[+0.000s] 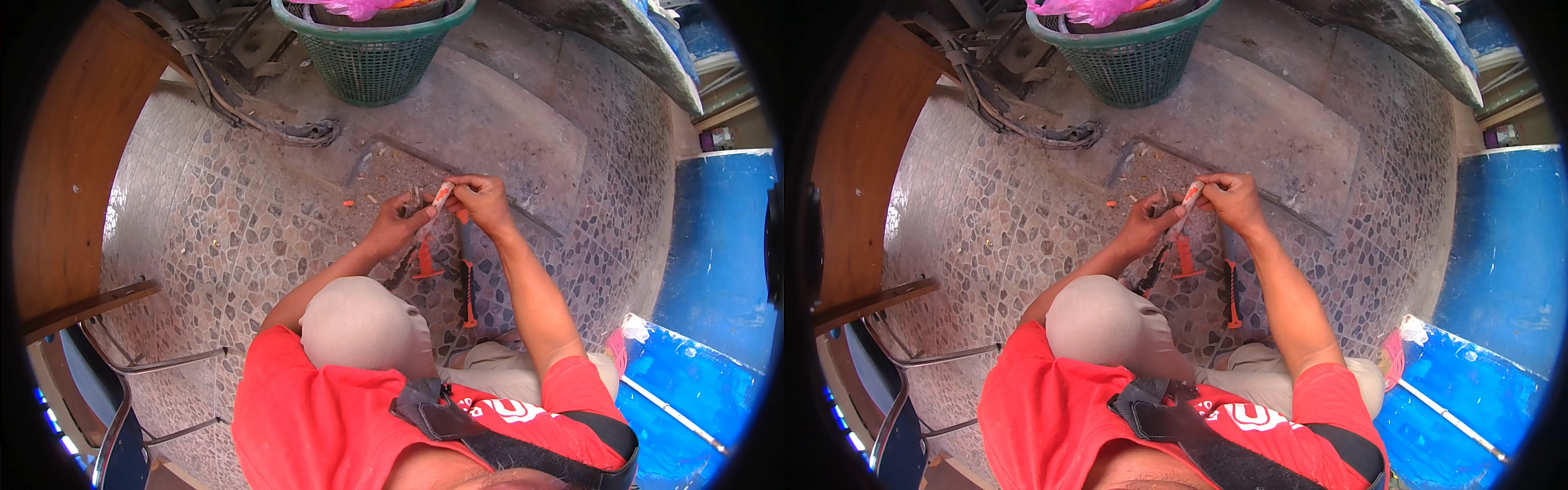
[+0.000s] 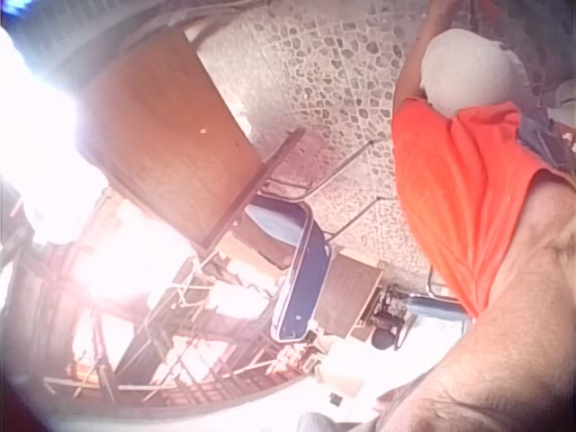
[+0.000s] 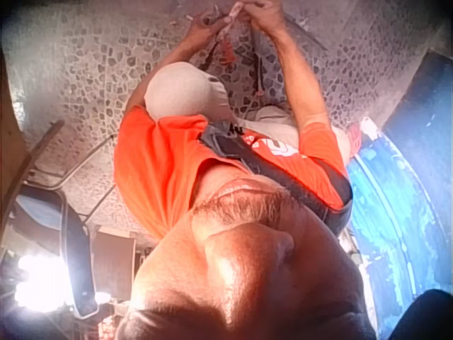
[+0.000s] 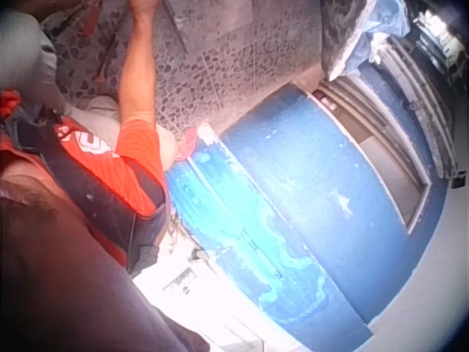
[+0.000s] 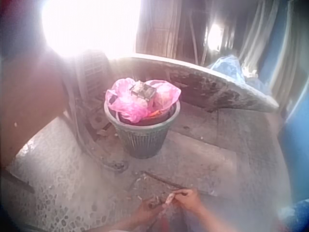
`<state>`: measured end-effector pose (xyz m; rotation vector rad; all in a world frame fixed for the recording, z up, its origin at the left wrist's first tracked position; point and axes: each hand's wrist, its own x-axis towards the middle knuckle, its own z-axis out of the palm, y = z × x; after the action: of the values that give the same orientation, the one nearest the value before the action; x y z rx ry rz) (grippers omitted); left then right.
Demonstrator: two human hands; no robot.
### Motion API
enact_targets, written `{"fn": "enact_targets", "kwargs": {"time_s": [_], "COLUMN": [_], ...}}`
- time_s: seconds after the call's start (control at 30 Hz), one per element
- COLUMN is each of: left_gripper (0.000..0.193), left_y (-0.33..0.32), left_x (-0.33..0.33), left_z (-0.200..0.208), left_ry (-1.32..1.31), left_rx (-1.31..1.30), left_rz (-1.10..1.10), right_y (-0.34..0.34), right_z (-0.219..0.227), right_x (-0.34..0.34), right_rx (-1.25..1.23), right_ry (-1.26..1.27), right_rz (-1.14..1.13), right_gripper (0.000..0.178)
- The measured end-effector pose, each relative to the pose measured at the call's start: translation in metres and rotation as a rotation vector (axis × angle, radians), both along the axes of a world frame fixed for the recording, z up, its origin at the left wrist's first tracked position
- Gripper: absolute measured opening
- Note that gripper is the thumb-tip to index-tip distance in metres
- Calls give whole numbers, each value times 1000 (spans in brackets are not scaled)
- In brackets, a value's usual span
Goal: The person uses a hammer and chisel to chip away at a pipe fitting on the floor. They then apply a red sealant from a tube to the fitting and use a hammer to tap it into place.
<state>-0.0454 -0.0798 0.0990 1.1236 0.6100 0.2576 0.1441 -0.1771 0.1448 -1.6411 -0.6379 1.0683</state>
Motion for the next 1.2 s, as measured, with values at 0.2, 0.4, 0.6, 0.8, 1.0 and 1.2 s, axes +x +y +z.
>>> {"fn": "enact_targets", "kwargs": {"time_s": [0.2,0.4,0.6,0.8,1.0,1.2], "left_gripper": [29,29,28,26,26,27], "left_y": [-2,-1,-1,-2,0,-1], "left_x": [2,1,2,4,4,4], "left_z": [12,1,8,10,7,0], "left_ry": [-65,-43,-16,-44,-28,-15], "left_rx": [-224,-114,-25,-112,-86,-70], "left_rz": [85,49,6,64,42,61], "right_y": [3,1,0,1,0,0], "right_z": [7,2,-1,1,-2,0], "right_x": [-5,-1,-5,-1,1,4], "right_rx": [48,12,-13,30,38,17], "right_ry": [122,67,46,297,185,171], "right_rz": [-7,35,-42,-70,-9,16], "right_gripper": [31,31,28,29,36,31]}}
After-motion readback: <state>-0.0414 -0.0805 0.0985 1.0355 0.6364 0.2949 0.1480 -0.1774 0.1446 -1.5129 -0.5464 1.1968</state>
